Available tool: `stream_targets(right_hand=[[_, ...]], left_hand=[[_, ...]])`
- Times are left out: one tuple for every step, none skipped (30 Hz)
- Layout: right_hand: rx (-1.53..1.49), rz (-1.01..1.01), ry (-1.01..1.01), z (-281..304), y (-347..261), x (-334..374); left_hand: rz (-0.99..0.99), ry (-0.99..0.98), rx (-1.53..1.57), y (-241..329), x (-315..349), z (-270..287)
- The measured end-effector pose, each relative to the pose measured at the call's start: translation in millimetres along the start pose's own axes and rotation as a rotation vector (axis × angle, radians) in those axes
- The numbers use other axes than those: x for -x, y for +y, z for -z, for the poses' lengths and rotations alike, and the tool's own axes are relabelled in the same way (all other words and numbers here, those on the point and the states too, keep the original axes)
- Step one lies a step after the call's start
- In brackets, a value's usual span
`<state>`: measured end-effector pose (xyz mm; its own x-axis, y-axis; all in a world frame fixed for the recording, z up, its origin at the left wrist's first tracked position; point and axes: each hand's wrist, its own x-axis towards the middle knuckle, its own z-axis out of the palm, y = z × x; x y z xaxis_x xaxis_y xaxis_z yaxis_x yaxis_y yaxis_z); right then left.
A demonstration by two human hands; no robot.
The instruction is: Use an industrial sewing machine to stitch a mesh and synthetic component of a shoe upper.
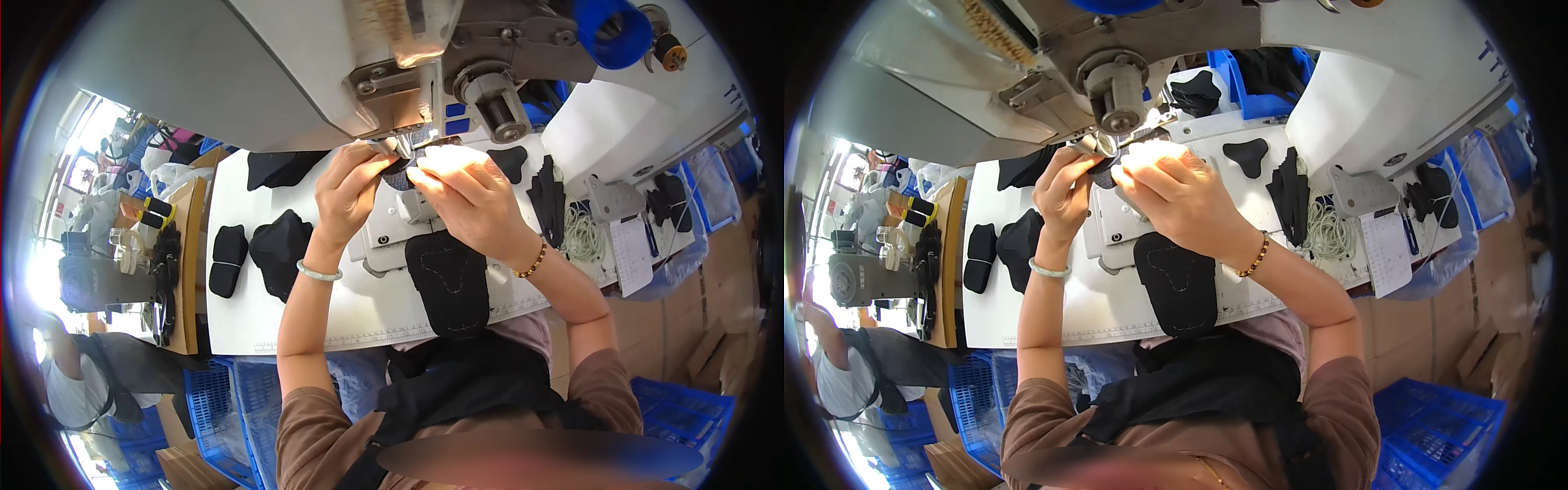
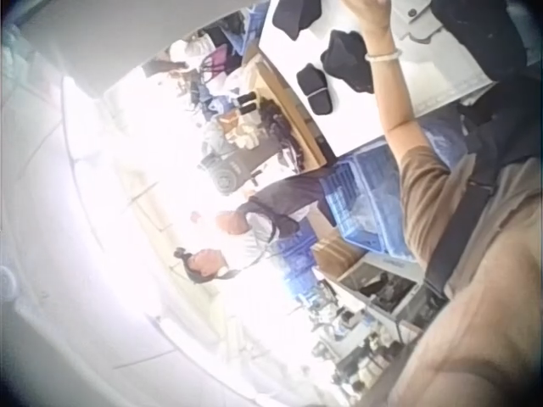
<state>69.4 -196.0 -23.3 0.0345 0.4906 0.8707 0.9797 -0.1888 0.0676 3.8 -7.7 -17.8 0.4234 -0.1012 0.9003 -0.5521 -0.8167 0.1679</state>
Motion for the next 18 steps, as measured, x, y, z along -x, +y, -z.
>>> stream_targets(right_hand=[[-0.002, 0.005, -0.001, -1.0, 1.1, 0.3], [-0.026, -0.012, 0.019, -1.8, 2.3, 0.5], [-0.048, -0.030, 0.039, -2.4, 3.3, 0.7], [-0.048, -0.031, 0.039, -3.1, 4.5, 0.5], [-0.065, -0.046, 0.057, -3.8, 5.3, 0.2], [-0.082, -0.063, 0.075, -4.0, 5.6, 0.1], [-0.081, -0.067, 0.075, -3.7, 5.9, 0.0], [-0.113, -0.069, 0.078, -3.1, 6.4, -0.2], [-0.144, -0.071, 0.081, -2.4, 6.7, -0.5], [-0.143, -0.077, 0.082, -2.1, 6.6, -0.9], [-0.148, -0.072, 0.092, -1.8, 6.8, -1.3], [-0.154, -0.065, 0.099, -1.4, 7.4, -1.4], [-0.150, -0.067, 0.100, -0.9, 8.3, -1.4], [-0.171, -0.067, 0.094, -0.5, 9.6, -1.4], [-0.190, -0.069, 0.081, -0.2, 10.8, -0.9], [-0.186, -0.068, 0.083, -0.5, 11.8, -0.7], [-0.192, -0.064, 0.099, -1.1, 12.4, -0.5], [-0.201, -0.059, 0.114, -1.3, 12.1, 0.0]], left_hand=[[-0.011, -0.009, -0.011, -0.6, -0.4, 0.4], [-0.011, -0.006, -0.014, -1.2, -0.6, 1.0], [-0.077, -0.009, -0.081, -1.9, -0.6, 1.4], [-0.143, -0.013, -0.146, -2.5, -0.3, 1.4], [-0.142, -0.015, -0.144, -2.7, 0.5, 1.1], [-0.131, -0.004, -0.141, -3.0, 1.4, 0.4], [-0.122, 0.008, -0.140, -3.3, 2.0, -0.6], [-0.124, 0.004, -0.137, -2.8, 3.2, -1.8], [0.020, 0.022, -0.019, -1.7, 4.3, -2.6], [0.153, 0.031, 0.100, -0.6, 4.9, -3.0], [0.232, 0.024, 0.146, 0.6, 4.9, -2.0], [0.258, 0.017, 0.138, 1.0, 3.5, 0.6], [0.185, -0.009, 0.109, 0.6, 0.6, 4.3], [0.100, -0.022, 0.087, 0.7, -2.7, 7.3], [0.047, -0.056, -0.010, 2.2, -5.4, 10.7], [0.047, -0.055, -0.004, 3.9, -8.3, 13.7], [-0.001, -0.100, -0.049, 6.0, -11.2, 16.5], [-0.047, -0.144, -0.095, 8.3, -13.9, 18.9]])
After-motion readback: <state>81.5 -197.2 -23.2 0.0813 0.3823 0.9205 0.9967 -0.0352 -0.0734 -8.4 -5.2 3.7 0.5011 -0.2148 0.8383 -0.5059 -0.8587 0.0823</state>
